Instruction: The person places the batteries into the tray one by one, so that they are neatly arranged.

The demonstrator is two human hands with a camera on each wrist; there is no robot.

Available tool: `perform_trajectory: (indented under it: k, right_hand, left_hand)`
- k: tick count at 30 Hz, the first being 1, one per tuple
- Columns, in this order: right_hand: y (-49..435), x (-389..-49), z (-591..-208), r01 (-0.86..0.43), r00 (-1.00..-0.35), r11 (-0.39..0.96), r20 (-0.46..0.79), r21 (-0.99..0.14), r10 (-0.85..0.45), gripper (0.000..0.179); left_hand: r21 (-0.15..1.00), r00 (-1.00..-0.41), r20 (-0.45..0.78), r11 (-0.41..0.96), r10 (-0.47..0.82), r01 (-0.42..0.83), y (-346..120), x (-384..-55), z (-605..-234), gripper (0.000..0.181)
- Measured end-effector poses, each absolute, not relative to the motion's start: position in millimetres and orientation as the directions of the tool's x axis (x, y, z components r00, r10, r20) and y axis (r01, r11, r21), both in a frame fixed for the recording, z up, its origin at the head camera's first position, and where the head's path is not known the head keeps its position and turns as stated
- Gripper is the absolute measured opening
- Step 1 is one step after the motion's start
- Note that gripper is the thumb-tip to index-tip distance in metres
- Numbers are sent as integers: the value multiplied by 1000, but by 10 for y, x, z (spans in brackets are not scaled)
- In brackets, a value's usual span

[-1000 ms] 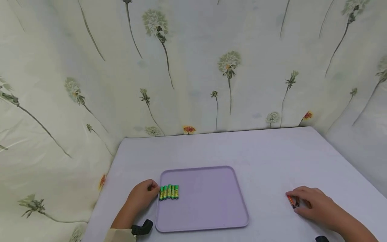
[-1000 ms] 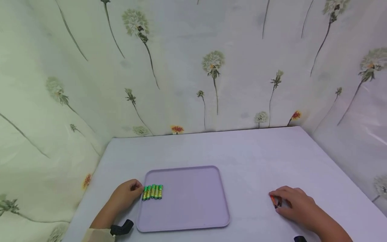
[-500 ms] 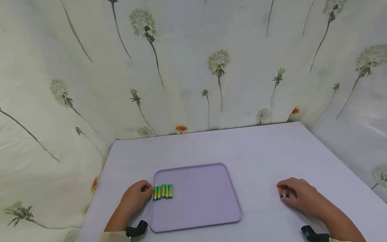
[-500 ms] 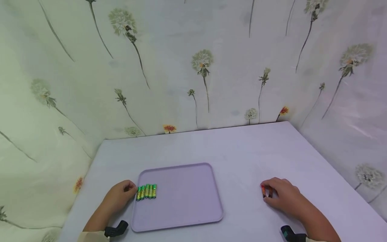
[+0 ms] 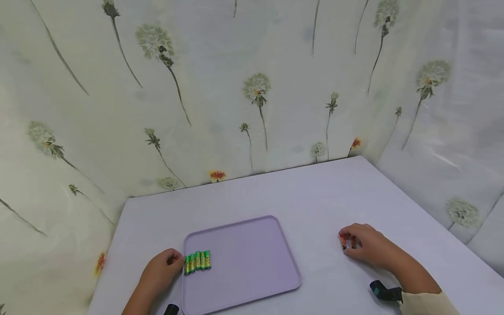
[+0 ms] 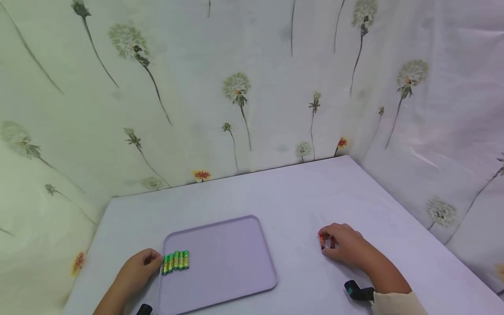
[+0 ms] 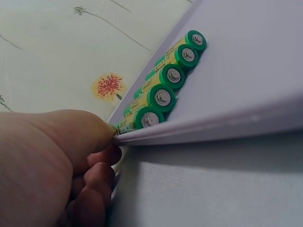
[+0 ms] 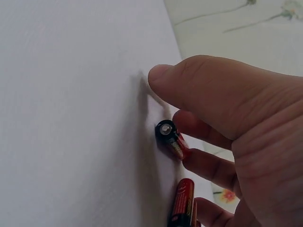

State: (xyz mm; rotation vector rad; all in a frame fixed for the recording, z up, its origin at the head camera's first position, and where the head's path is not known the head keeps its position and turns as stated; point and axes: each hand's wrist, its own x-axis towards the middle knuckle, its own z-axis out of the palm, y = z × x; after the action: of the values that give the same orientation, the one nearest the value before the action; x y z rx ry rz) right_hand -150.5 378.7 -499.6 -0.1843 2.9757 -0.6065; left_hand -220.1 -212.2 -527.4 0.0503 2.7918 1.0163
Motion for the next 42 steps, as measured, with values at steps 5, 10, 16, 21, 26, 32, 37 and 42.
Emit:
perform_trajectory:
  k: [5, 10, 16, 21, 26, 32, 37, 42]
  right_hand:
    - [3714, -1571, -4912, -131, -985, 904, -53, -406, -167, 45]
    - [3607, -1675, -4834, -130, -984, 867, -47, -482, -173, 49]
    - [3418, -1788, -4778, -172, -981, 832, 12, -528, -196, 49]
    - [3203, -1894, -4730, -232, -970, 819, 60, -525, -236, 46]
    - [2947, -1996, -4678, -274, -958, 803, 82, -530, -273, 46]
    - [2663, -2089, -4613, -309, -944, 777, 80, -549, -320, 44]
    - [2417, -2170, -4591, -352, -928, 756, 98, -551, -360, 43]
    - [2118, -2252, -4577, -383, -912, 747, 97, -543, -398, 45]
  left_hand:
    - [649, -987, -142, 760, 77, -34, -2128, -2193, -5284, 15]
    - [646, -988, -140, 762, 62, -44, -2142, -2208, -5292, 14]
    - [642, -989, -141, 765, 51, -52, -2150, -2226, -5305, 14]
    - [634, -989, -143, 771, 42, -59, -2149, -2234, -5285, 15]
    - [635, -990, -133, 771, 52, -45, -2165, -2227, -5257, 16]
    - [635, -990, -130, 771, 50, -44, -2168, -2240, -5275, 15]
    - [640, -991, -125, 767, 54, -39, -2165, -2249, -5281, 15]
    - [649, -991, -125, 760, 52, -42, -2177, -2247, -5278, 14]
